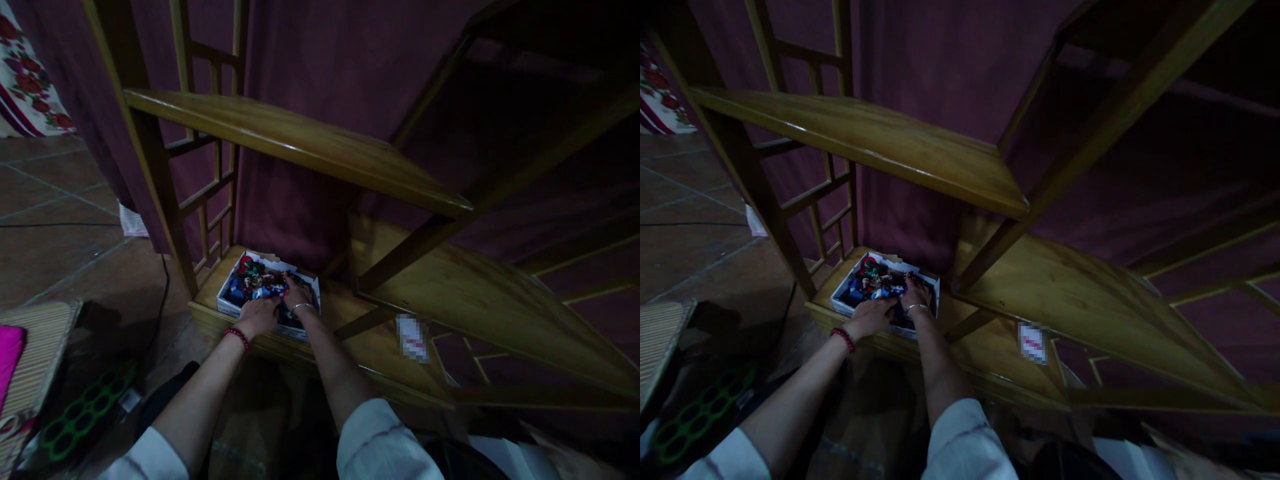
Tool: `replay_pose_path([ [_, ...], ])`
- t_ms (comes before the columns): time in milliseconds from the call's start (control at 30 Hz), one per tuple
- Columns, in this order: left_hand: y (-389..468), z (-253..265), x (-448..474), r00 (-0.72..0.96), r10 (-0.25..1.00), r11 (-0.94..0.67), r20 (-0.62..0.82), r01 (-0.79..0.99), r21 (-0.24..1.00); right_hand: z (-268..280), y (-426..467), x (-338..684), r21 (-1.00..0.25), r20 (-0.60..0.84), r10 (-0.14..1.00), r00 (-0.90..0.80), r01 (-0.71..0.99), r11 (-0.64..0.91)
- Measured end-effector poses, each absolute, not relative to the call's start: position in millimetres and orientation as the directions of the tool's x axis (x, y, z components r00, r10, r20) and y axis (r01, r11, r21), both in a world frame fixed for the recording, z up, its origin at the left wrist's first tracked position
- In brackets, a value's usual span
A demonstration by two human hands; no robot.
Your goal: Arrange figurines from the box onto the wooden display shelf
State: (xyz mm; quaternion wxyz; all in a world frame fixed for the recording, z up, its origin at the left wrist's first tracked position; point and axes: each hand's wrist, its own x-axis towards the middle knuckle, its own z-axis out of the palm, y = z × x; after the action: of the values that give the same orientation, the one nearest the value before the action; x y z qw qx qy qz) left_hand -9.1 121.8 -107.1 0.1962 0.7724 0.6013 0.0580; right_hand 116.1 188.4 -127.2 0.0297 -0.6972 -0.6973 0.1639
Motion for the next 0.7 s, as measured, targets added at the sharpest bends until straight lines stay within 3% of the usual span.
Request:
replay_pose_path([
  [367,123,-103,-1,0.290,0.946,-0.223,-0.144,0.906,0.360,-131,180,122,-0.631,0.018,0.983,-0.181,0.761,0.152],
  [533,122,-107,-7,0.354,0.924,-0.278,-0.142,0.880,0.384,-133,170,131,-0.624,0.048,0.994,-0.101,0.774,0.108],
  [700,120,-108,-11,0.360,0.922,-0.279,-0.142,0.872,0.403,-127,160,135,-0.524,0.074,0.993,-0.091,0.844,0.116],
])
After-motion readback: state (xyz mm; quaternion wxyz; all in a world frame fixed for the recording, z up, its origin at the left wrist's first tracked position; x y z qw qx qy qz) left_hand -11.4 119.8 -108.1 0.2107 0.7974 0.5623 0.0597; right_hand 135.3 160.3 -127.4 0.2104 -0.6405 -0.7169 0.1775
